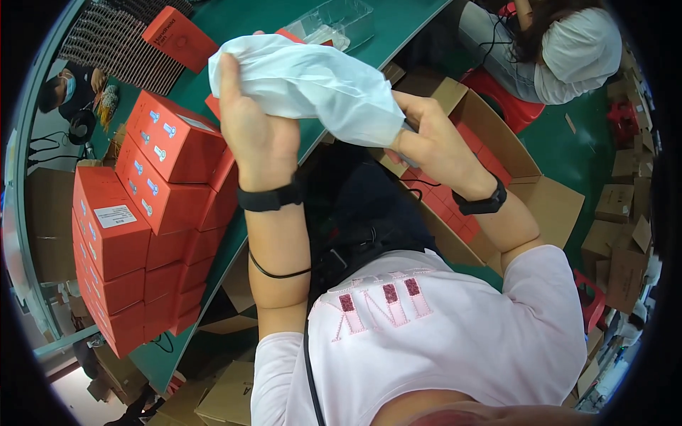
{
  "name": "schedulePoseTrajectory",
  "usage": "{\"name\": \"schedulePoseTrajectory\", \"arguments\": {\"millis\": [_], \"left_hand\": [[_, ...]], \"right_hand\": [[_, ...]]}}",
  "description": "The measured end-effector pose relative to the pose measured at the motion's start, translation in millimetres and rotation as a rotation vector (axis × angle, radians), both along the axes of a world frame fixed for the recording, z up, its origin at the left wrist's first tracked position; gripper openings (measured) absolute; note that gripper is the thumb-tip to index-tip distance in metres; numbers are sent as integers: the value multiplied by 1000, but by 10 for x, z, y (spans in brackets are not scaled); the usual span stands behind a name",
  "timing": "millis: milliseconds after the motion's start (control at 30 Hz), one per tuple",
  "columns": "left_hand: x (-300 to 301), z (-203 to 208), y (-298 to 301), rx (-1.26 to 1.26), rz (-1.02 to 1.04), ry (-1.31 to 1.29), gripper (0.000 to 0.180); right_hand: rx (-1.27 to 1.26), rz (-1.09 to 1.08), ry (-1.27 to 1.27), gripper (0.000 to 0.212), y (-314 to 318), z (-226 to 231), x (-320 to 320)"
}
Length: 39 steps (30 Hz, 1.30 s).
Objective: Packaging handheld fans into their product boxes including inserts and manual.
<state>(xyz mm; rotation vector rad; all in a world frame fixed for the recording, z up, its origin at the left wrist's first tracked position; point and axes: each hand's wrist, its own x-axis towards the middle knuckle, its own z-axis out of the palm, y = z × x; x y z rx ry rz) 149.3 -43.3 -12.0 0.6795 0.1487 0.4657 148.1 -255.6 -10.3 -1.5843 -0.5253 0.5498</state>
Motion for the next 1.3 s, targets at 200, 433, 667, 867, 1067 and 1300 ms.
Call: {"name": "schedulePoseTrajectory", "arguments": {"millis": [200,433,667,867,1067,1300], "left_hand": [[28,-145,112,-244,-13,103,46],[-291,-193,-501,102,-83,33,46],[-123,-235,-64,-299,-251,78,45],[-132,-246,10,-384,-325,94,48],[-138,-443,230,-632,-626,-103,51],[-185,-357,223,-654,-677,-170,51]], "right_hand": [[74,60,311,44,-51,72,-42],[67,59,277,44,-76,-50,-42],[86,91,276,47,-80,-81,-147],[91,123,275,51,-58,-64,-140],[88,122,249,52,-19,-30,-178],[133,118,279,57,-27,-26,-232]]}}
